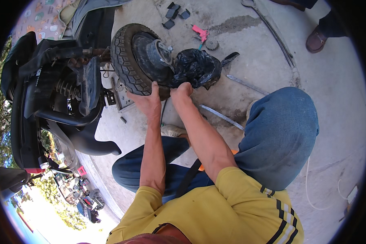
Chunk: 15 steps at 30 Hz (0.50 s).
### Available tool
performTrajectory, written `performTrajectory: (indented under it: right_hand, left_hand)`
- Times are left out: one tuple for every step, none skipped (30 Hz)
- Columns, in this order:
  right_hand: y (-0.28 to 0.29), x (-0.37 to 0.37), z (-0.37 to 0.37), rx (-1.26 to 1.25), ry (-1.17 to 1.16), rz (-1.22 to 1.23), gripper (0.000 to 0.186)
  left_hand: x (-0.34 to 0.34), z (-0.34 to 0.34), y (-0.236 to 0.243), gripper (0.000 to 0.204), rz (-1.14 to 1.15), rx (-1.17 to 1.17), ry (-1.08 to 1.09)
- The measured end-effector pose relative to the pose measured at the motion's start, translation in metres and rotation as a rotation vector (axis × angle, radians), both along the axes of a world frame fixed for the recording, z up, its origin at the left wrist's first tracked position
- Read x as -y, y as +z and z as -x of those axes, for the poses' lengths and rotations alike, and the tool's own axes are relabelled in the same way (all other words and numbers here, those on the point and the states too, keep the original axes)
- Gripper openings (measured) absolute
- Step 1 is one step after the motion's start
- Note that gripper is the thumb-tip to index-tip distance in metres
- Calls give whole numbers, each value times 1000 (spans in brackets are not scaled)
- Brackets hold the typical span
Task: The person removes a black plastic bag from a scooter tire, then uses a tire lever to pry the tire bead off the rim. They continue to work around the tire circumference, adjusting the lever and hands to separate the tire from the rim.
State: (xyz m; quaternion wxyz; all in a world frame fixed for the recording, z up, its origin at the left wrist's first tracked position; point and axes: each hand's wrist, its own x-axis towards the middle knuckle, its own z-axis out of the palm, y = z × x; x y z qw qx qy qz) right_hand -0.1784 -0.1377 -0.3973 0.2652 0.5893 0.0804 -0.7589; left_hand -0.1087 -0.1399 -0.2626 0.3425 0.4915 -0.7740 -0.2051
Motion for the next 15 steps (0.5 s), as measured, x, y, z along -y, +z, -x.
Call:
performTrajectory:
  right_hand:
    - [-1, 0, -1, -10, 2, -6, 48]
    - [-2, 0, -2, -20, 3, -11, 49]
    - [11, -3, -5, -44, 3, 9, 49]
    - [24, -8, -7, -68, 1, 29, 50]
    - [29, -11, -7, -95, -8, 47, 50]
    - [35, -12, -6, -91, -16, 45, 50]
    - [41, -13, -5, -86, -22, 43, 51]
    - [43, -14, -6, -80, -30, 37, 51]
    - [44, -16, -6, -82, -19, 39, 51]
    - [45, -18, -6, -83, -7, 41, 52]
    - [48, -20, -5, -85, 6, 44, 52]
    - [51, -23, -4, -60, -1, 46, 53]
    - [54, -25, -4, -36, -7, 48, 53]
    - [54, -26, -4, -39, -17, 75, 53]
    - [54, -28, -6, -39, -27, 101, 53]
  left_hand:
    - [1, 1, -3, 103, 3, -6, -9]
    - [3, 1, -6, 102, 6, -12, -19]
    - [7, -2, -8, 101, 13, -18, -17]
    - [9, -7, -10, 101, 37, -24, -22]
    - [9, -6, -11, 101, 58, -34, -35]
    - [10, -6, -12, 100, 78, -43, -48]
    - [12, -6, -12, 101, 85, -38, -48]
    - [14, -5, -10, 101, 88, -30, -49]
    - [15, -4, -9, 101, 92, -22, -50]
    - [15, -4, -8, 101, 73, -19, -45]
    - [14, -1, -3, 102, 55, -16, -38]
    - [13, 1, 1, 102, 37, -14, -30]
    - [13, 0, 2, 103, 22, -4, -18]
    - [14, 1, 5, 103, 11, 5, -8]
    - [16, 1, 7, 104, 1, 12, 4]
